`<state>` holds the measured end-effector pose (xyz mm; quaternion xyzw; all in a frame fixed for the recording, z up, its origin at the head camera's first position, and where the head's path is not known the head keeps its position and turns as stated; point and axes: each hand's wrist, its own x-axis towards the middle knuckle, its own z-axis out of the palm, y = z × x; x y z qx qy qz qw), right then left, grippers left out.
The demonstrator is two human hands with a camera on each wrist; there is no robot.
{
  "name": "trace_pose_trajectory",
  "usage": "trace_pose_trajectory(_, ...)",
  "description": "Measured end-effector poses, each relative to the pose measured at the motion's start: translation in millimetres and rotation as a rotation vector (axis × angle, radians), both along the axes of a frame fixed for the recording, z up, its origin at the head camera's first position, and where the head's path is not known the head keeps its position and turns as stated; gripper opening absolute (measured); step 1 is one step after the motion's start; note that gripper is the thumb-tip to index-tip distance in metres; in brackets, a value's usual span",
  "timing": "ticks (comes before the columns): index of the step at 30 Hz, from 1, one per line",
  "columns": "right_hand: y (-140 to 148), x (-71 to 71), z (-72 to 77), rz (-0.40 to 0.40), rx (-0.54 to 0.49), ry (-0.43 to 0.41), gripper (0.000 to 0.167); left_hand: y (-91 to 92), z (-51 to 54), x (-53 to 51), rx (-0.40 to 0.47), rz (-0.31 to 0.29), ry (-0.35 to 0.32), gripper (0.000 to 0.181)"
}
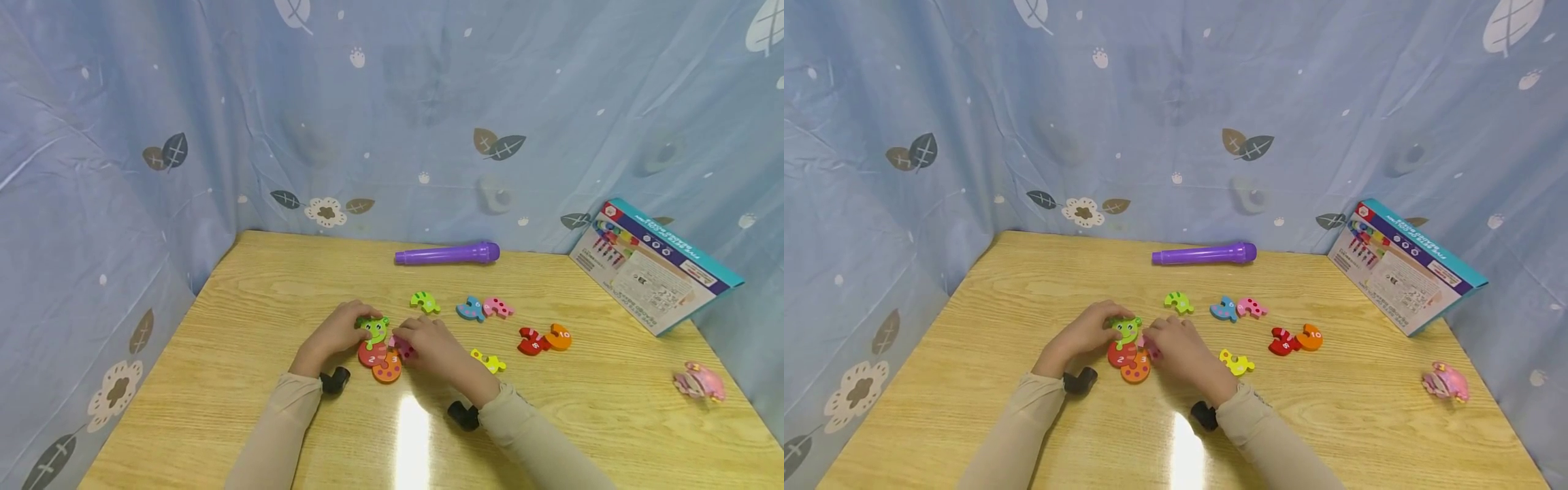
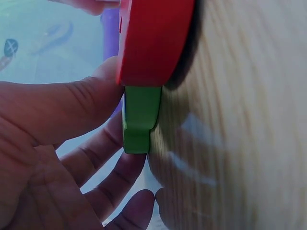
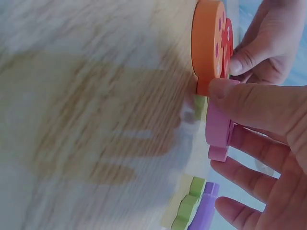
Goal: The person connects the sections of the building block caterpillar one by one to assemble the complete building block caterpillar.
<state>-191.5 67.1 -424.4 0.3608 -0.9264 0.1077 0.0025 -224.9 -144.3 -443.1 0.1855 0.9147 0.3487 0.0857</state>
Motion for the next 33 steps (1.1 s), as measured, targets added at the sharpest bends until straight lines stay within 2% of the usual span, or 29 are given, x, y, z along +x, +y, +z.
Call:
trace_pose_trajectory(13, -5, 4.3, -0.1, 0.005, 0.087, 0.031, 0.037, -1.1, -2.0, -2.0, -0.005, 0.005, -0.003, 0.033)
trace_pose_trajectory(22, -2, 1.6, -3.6, 0.016, 0.098, -0.011, 0.041, -0.3, -2.0, -1.8, -0.011, 0.005, -0.011, 0.033)
trace_pose_trajectory(27, 6, -14.5, 6.8, 0.004, 0.032, -0.087, 0.046, 0.4, -3.3, -3.0, -0.022, 0.001, -0.001, 0.033)
trace_pose_trajectory(30, 12, -29.4, 17.7, -0.051, 0.021, -0.118, 0.048, 0.5, -3.5, -3.2, -0.018, 0.001, -0.001, 0.034)
trace_pose_trajectory(33, 18, -45.7, 23.3, -0.114, 0.058, -0.128, 0.05, 0.7, -3.4, -2.8, -0.007, 0.002, -0.005, 0.034)
